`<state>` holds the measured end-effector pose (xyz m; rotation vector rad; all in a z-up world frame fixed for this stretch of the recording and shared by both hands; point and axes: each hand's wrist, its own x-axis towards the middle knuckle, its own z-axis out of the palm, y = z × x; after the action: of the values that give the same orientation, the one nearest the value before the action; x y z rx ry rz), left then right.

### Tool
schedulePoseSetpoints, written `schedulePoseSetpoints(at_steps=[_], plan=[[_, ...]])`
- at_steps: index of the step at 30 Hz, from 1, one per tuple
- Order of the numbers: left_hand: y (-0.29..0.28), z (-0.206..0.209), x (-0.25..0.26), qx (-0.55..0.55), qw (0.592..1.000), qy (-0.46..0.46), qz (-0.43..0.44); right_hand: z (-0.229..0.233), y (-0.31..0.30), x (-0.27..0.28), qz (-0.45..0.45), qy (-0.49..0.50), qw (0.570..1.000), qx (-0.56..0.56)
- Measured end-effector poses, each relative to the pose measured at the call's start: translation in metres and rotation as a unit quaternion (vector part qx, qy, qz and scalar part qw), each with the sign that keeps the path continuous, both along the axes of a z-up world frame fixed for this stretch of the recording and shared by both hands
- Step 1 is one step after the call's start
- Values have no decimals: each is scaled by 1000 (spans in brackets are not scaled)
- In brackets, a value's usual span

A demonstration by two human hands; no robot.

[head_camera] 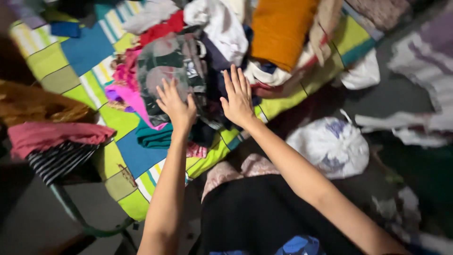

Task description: Sort and organize various pieces of clothing from a cluttered area onto a bed.

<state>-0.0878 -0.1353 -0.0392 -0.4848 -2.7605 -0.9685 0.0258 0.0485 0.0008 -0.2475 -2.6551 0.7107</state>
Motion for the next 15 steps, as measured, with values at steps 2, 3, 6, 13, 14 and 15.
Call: schedulePoseSetpoints(at_steps=[2, 3, 6, 13, 14, 15], plan=[[20, 4, 12, -5, 998, 6, -60, 4, 9, 21, -43, 4, 999, 20], [38, 8, 11, -5, 994, 20, -105, 9, 19, 27, -72, 14, 996, 44], [71, 7, 40, -36, 979, -12, -200, 15, 24, 79, -172, -34, 983, 55], [154, -6, 145, -12, 872, 16, -489, 23, 11, 222, -457, -10, 886, 76], [158, -9, 168, -10, 849, 7, -528, 22, -1, 246, -501, -18, 862, 77], [162, -11, 194, -5, 825, -3, -565, 22, -11, 272, -543, -27, 835, 81]])
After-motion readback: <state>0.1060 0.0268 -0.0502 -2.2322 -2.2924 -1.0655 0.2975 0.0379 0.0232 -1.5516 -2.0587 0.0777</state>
